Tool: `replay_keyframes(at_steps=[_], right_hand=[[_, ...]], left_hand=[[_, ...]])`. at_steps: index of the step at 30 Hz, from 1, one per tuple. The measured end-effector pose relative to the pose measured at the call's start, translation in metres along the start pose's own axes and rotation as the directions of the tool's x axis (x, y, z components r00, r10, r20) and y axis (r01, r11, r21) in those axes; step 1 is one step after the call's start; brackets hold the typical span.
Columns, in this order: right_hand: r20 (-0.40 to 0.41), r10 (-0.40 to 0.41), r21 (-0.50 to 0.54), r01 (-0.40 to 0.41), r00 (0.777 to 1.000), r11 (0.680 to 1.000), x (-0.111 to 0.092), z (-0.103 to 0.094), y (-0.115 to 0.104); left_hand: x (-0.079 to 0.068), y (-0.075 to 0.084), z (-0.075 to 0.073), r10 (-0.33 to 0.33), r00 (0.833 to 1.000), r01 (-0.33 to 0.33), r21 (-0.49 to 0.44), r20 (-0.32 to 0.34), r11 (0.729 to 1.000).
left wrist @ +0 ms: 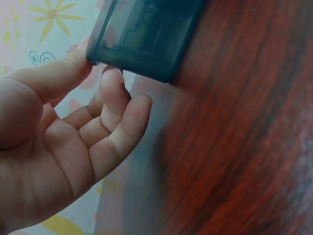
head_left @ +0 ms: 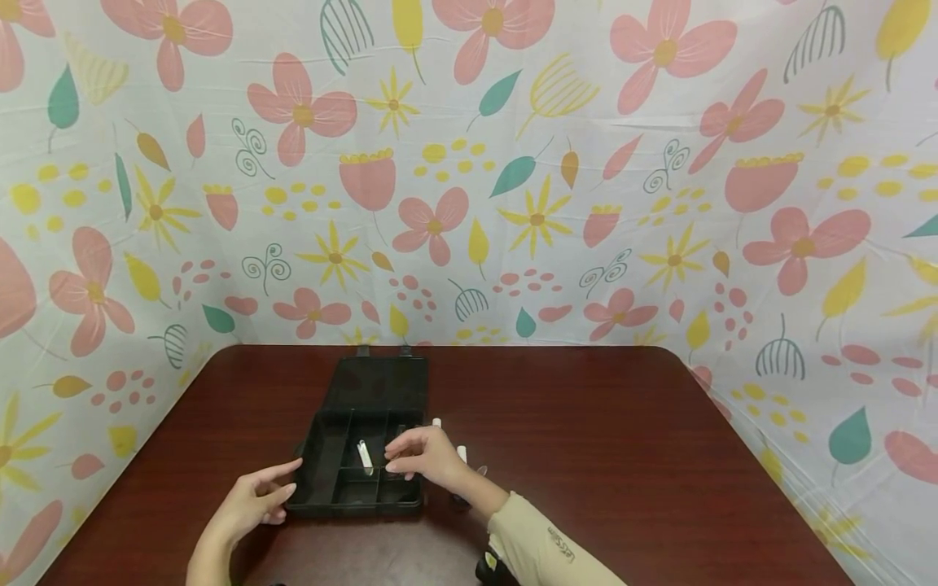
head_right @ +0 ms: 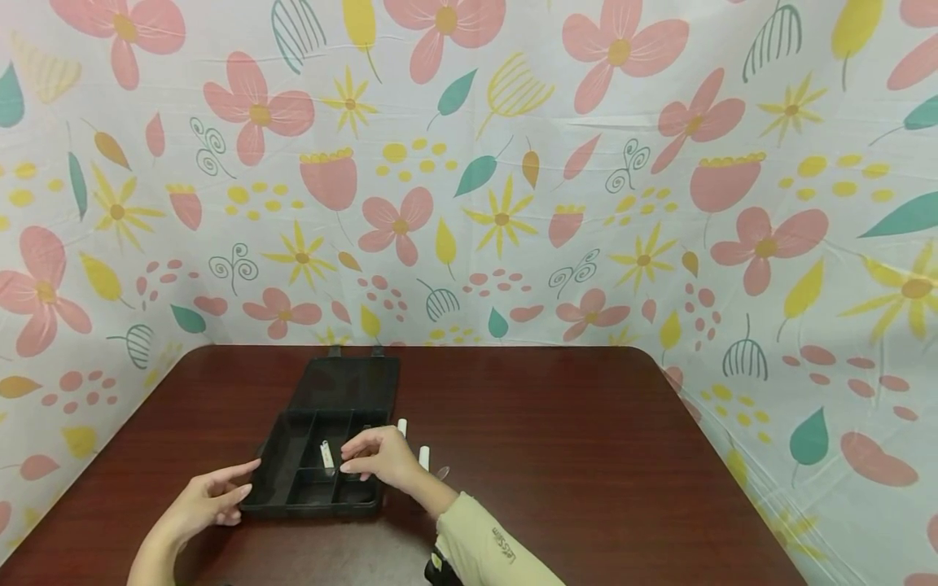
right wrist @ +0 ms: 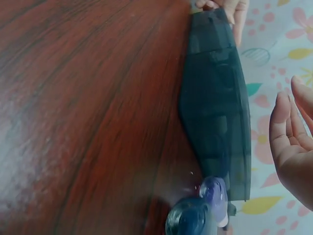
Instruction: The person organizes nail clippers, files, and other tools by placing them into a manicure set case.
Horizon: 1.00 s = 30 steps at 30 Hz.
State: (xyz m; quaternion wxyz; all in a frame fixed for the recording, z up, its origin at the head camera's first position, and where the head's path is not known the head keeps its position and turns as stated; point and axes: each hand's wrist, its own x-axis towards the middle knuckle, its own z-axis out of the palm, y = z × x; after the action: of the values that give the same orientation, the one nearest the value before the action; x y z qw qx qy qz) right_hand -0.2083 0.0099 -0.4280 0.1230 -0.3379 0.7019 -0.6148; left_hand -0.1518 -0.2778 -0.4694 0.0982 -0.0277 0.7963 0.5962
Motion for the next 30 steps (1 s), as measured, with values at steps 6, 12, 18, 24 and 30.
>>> replay_keyframes(at_steps=[6, 12, 18, 24, 30], right_hand=[[-0.033, -0.03, 0.016, 0.031, 0.999, 0.999, -0.006, -0.008, -0.002], [-0.079, -0.047, 0.017, 0.049, 0.996, 0.999, -0.013, -0.015, 0.0], [-0.102, -0.04, 0.009, 0.042, 0.994, 0.999, -0.02, -0.022, -0.001], [-0.125, -0.052, -0.018, 0.05, 0.991, 0.999, -0.027, -0.031, -0.003], [-0.149, -0.09, -0.048, 0.083, 0.985, 0.995, -0.035, -0.041, 0.001]], left_hand=[[0.001, -0.001, 0.0, -0.001, 1.0, 0.001, 0.004, -0.005, 1.0], [0.002, -0.002, 0.0, 0.002, 1.0, -0.002, 0.0, -0.003, 1.0], [0.001, -0.001, 0.0, 0.003, 1.0, -0.003, 0.001, -0.006, 1.0], [0.001, 0.0, 0.001, 0.001, 1.0, -0.001, -0.001, -0.008, 1.0], [0.001, 0.001, 0.001, -0.007, 1.0, 0.007, -0.002, -0.003, 1.0]])
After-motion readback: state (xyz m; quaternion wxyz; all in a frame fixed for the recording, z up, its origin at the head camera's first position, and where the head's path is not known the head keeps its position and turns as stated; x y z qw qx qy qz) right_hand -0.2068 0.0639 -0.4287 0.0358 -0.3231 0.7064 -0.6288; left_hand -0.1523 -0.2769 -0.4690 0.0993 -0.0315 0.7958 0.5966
